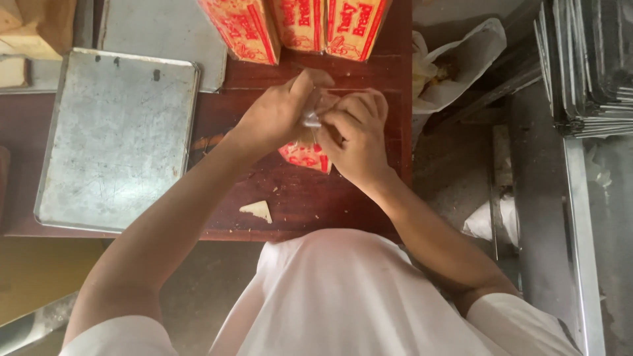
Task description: Packaging loaves of bread into plastic bags and tying them securely for sale.
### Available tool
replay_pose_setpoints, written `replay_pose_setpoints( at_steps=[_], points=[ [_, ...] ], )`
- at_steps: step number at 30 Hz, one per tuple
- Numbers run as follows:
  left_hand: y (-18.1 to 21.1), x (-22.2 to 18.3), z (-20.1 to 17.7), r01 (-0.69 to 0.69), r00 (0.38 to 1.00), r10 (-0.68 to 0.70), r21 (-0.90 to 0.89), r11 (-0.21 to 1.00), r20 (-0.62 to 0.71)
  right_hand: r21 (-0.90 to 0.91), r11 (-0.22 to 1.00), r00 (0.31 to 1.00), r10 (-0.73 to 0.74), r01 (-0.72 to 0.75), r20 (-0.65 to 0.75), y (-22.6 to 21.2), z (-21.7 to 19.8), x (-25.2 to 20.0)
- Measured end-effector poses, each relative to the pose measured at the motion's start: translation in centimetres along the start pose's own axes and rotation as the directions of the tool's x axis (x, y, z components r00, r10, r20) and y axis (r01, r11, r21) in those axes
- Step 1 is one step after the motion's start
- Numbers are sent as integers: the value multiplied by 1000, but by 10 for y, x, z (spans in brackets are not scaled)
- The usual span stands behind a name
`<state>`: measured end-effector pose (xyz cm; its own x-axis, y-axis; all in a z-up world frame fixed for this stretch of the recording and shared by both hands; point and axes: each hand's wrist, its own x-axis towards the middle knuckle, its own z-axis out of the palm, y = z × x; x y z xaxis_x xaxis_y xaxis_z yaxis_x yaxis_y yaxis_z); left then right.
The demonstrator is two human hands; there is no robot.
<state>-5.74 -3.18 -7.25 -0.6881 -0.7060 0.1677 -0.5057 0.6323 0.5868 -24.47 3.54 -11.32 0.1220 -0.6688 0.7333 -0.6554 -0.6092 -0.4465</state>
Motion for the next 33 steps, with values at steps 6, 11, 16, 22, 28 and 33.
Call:
replay_pose_setpoints(
  at_steps=[6, 11, 16, 22, 28, 33],
  points=[
    [-17, 7, 15, -118, 978, 135, 112, 987, -162, -38, 999, 999, -31, 31, -8, -41, -7, -5],
    [-14, 6, 17, -95, 978, 103, 54, 994, -183, -76, 997, 1000, -15, 13, -19, -33, 10, -14],
    [-22, 1, 23, -94, 969, 95, 16, 995, -227, -70, 997, 999, 11, -14, -47, -19, 7, -2],
    [-23, -7, 29, -164, 944, 150, -22, 986, -293, -138, 990, 1000, -12, 9, -24, 5, 4, 20],
    [-16, -19, 23, -97, 966, 58, -146, 984, -250, 53, 992, 963, 97, -114, 252, 35, -1, 52],
    [-8, -19, 16, -222, 968, 130, -486, 845, -216, 305, 879, 831, 162, -367, 533, 55, -1, 58]
  ],
)
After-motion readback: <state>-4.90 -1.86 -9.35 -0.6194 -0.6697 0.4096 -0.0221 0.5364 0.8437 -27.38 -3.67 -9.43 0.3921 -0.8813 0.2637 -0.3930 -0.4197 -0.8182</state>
